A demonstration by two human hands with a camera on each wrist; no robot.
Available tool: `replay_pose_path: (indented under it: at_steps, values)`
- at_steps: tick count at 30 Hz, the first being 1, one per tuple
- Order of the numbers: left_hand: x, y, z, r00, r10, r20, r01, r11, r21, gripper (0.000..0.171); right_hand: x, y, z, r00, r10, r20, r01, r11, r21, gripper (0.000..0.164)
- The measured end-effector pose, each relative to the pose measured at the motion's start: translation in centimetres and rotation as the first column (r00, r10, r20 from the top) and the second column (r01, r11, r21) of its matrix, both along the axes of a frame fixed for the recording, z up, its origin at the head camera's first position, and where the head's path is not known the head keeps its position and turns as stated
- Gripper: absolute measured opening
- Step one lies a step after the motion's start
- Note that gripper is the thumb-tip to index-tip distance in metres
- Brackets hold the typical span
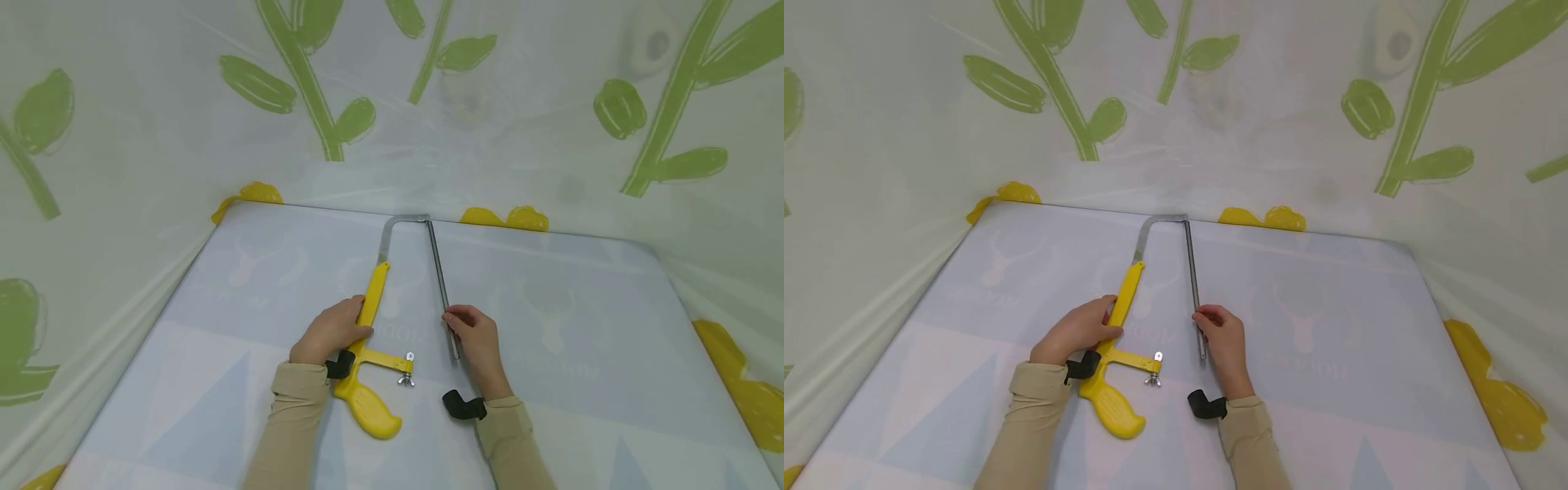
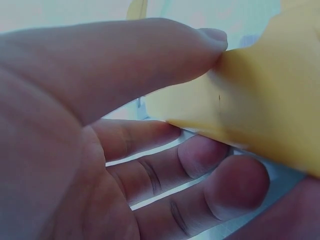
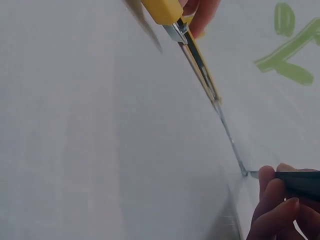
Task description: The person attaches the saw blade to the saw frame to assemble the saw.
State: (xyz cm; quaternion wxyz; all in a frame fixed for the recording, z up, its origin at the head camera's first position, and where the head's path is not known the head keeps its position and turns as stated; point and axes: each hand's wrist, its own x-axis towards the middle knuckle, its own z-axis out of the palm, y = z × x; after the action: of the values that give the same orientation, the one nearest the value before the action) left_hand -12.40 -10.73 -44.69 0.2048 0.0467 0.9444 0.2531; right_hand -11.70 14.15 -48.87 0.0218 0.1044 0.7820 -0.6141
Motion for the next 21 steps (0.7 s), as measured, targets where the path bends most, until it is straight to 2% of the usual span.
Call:
replay_pose_path:
  at_steps: [21]
  values:
    - [0.18,0.09,0.08,1.0,0.015,-0.001,-0.015,1.0,0.024,0.057,-0.49,-0.28,-0.26,1.0,0.001,-0.004,-0.001,1.0,0.027,0.018]
